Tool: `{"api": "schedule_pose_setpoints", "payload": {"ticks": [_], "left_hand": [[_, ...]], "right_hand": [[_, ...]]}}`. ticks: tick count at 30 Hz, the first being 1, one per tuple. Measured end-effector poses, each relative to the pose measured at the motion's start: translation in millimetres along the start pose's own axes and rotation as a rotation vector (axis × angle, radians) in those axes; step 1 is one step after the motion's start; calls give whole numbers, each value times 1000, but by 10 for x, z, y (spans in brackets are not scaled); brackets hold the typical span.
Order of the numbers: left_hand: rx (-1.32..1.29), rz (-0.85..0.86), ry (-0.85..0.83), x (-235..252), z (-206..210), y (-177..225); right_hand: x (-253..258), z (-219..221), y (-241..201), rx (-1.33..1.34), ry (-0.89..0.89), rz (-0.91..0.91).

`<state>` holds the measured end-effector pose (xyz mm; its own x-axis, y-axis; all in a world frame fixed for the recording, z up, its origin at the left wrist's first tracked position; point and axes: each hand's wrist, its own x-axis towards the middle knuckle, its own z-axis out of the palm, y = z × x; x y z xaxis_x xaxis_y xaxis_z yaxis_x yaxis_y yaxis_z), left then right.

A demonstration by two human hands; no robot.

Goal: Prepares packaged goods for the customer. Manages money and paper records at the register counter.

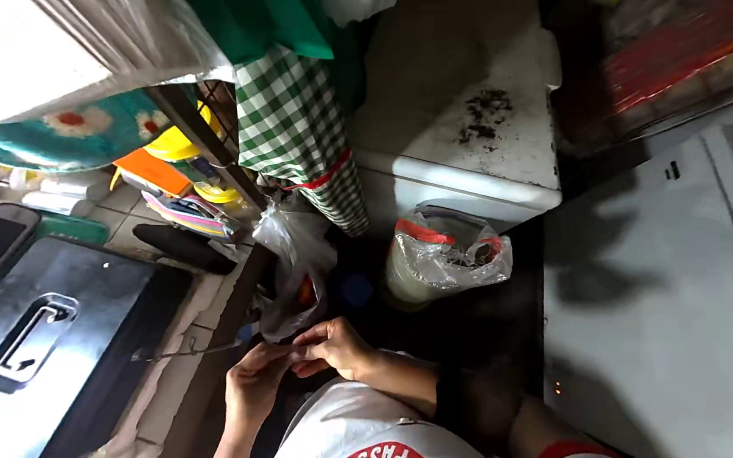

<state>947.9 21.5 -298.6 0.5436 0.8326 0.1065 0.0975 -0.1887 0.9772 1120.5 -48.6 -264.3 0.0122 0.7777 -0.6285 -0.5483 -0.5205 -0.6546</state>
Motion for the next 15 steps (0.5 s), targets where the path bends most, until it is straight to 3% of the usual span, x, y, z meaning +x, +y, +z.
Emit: {"api": "schedule_pose_setpoints", "payload": {"ticks": [2, 5, 9, 12, 15], "left_hand": [[263, 106, -44, -4, 31, -33], [585, 224, -123, -28, 53, -65], [693, 191, -193, -29, 33, -59], [640, 140, -115, -22, 38, 38], [623, 202, -27, -43, 59, 148]], "right_hand": [[34, -24, 32, 202, 66, 223], [109, -93, 82, 386, 113, 329], [145, -119, 96, 386, 97, 350], [138, -82, 99, 298, 90, 297], [118, -38, 40, 113, 47, 139]]}}
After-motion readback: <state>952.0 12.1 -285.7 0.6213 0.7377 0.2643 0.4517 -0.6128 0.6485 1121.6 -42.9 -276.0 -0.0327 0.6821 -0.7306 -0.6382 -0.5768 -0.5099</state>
